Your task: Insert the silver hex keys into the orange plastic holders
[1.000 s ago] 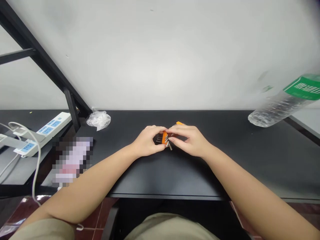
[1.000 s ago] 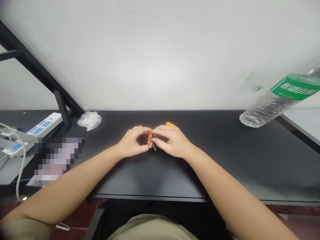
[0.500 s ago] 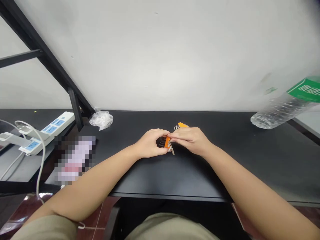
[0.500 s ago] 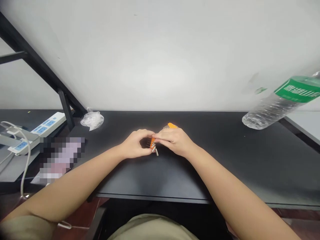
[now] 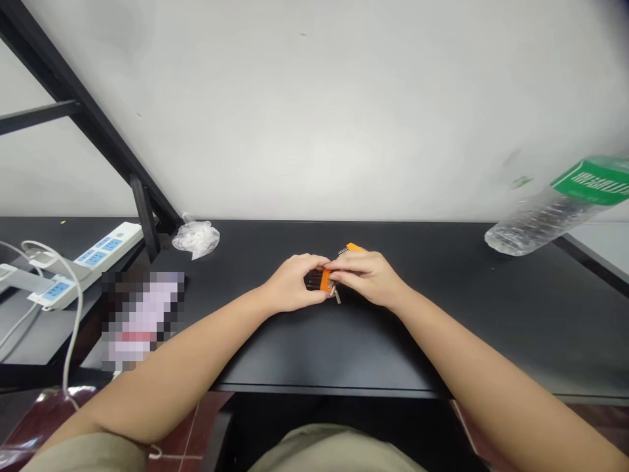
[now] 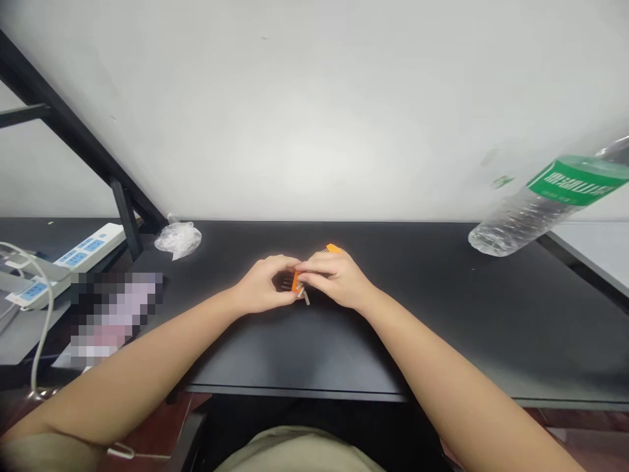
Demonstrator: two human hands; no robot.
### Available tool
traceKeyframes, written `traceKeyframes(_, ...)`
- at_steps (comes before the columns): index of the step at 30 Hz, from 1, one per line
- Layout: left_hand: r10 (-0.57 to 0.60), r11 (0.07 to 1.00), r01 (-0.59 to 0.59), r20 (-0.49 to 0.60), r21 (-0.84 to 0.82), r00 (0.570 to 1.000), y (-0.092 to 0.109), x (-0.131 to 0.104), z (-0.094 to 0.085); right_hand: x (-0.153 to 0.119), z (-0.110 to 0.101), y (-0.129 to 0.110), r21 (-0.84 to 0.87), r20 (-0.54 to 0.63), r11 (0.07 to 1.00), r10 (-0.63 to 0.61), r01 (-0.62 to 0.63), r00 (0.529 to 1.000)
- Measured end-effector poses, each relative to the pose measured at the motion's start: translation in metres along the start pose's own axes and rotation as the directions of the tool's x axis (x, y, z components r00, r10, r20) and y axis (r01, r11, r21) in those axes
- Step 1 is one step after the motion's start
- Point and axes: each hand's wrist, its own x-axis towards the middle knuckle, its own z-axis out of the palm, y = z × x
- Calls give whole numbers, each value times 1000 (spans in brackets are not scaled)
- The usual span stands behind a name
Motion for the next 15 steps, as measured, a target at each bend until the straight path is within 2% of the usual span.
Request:
traceKeyframes(4,7,999,-6,-28,37,1000,-1,-1,-1,-3,0,-3,252,48,955,146,-153,988)
traceKeyframes(7,40,995,-36,-41,92,998,-1,-2,0,-3,5,-2,444,67,850,285,-284,956)
traceKeyframes(9,56,990,-48,-52,131,997,-1,-3,1,-2,10,-2,536,62,779,347,-324,936)
traceKeyframes(12,73,986,-62,-64,158,995,-1,-4,2,1,15,-1,598,43,730,383,-331,923)
traceKeyframes(15,87,980,-74,-63,187,994,-1,-4,3,3,17,-1,542,56,759,396,-361,917)
